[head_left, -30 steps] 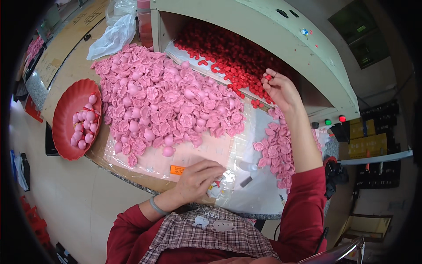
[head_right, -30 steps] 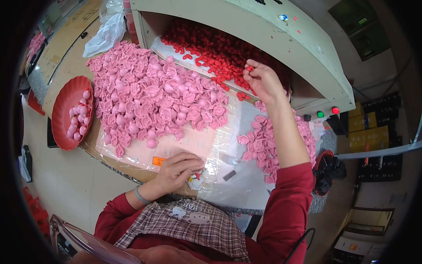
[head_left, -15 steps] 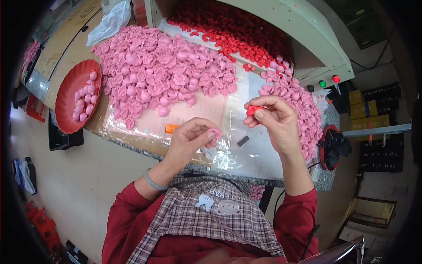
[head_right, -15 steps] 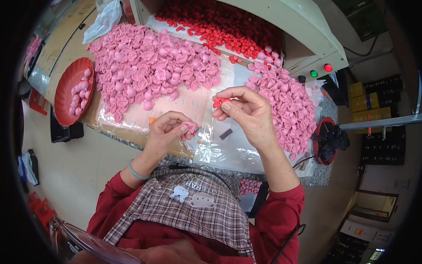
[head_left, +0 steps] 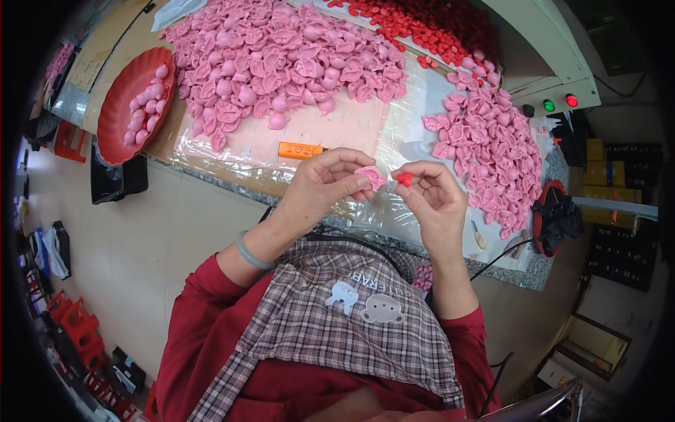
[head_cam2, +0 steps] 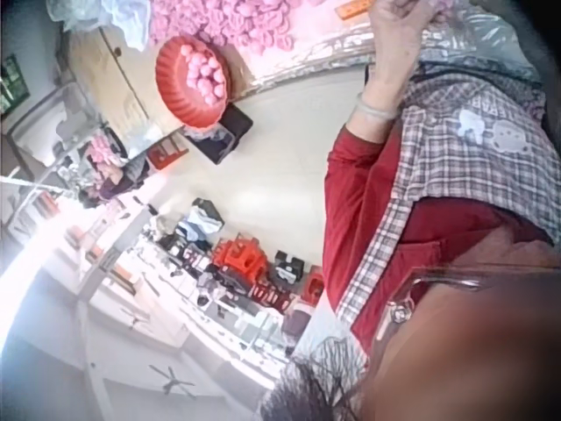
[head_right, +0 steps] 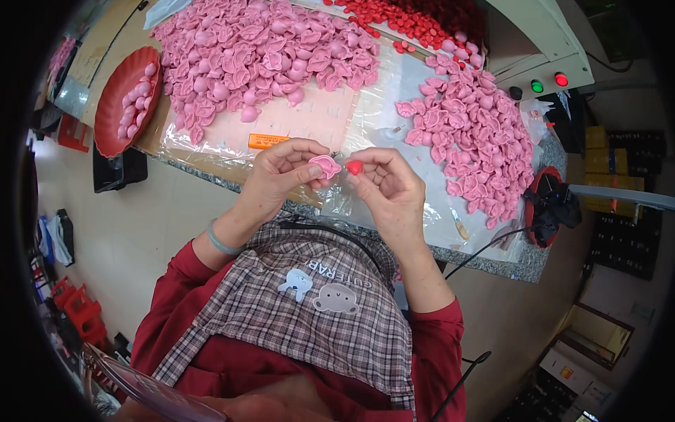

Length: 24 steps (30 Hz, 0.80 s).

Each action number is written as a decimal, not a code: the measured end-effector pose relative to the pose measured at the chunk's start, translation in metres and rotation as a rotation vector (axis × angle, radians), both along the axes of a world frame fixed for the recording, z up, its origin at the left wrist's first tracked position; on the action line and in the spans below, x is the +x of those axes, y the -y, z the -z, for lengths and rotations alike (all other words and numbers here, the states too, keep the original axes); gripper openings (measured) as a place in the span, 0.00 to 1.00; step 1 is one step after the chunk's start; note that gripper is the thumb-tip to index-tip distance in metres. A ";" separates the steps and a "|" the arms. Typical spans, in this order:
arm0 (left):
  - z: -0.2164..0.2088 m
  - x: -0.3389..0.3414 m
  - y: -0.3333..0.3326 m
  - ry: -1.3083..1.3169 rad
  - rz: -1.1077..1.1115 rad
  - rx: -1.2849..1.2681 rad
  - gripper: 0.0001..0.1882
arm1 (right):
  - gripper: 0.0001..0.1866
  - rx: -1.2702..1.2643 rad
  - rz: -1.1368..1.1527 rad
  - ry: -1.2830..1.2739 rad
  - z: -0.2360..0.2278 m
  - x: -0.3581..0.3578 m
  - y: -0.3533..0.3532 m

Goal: Assembling artificial flowers by gluing pink petals onto red centers at a factory workbench.

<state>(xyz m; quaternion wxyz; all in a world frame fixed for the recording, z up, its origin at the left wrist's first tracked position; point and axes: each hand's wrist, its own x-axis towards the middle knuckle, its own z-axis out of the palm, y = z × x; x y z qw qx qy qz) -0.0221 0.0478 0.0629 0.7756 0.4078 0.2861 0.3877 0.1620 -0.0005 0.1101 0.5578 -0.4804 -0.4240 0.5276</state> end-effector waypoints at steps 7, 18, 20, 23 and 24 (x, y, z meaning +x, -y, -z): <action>0.000 0.002 0.006 -0.059 0.018 0.021 0.17 | 0.11 0.187 -0.007 0.428 0.010 -0.010 0.008; 0.004 0.003 0.006 0.016 0.038 0.019 0.17 | 0.12 0.040 0.007 0.363 0.016 -0.006 0.006; 0.007 0.003 0.006 0.004 0.050 0.002 0.17 | 0.12 0.035 0.011 0.368 0.016 -0.007 0.007; 0.010 0.004 0.007 0.017 0.046 -0.010 0.16 | 0.12 0.051 0.011 0.397 0.019 -0.006 0.008; 0.010 0.004 0.008 0.013 0.042 -0.013 0.16 | 0.12 0.072 0.007 0.421 0.020 -0.006 0.008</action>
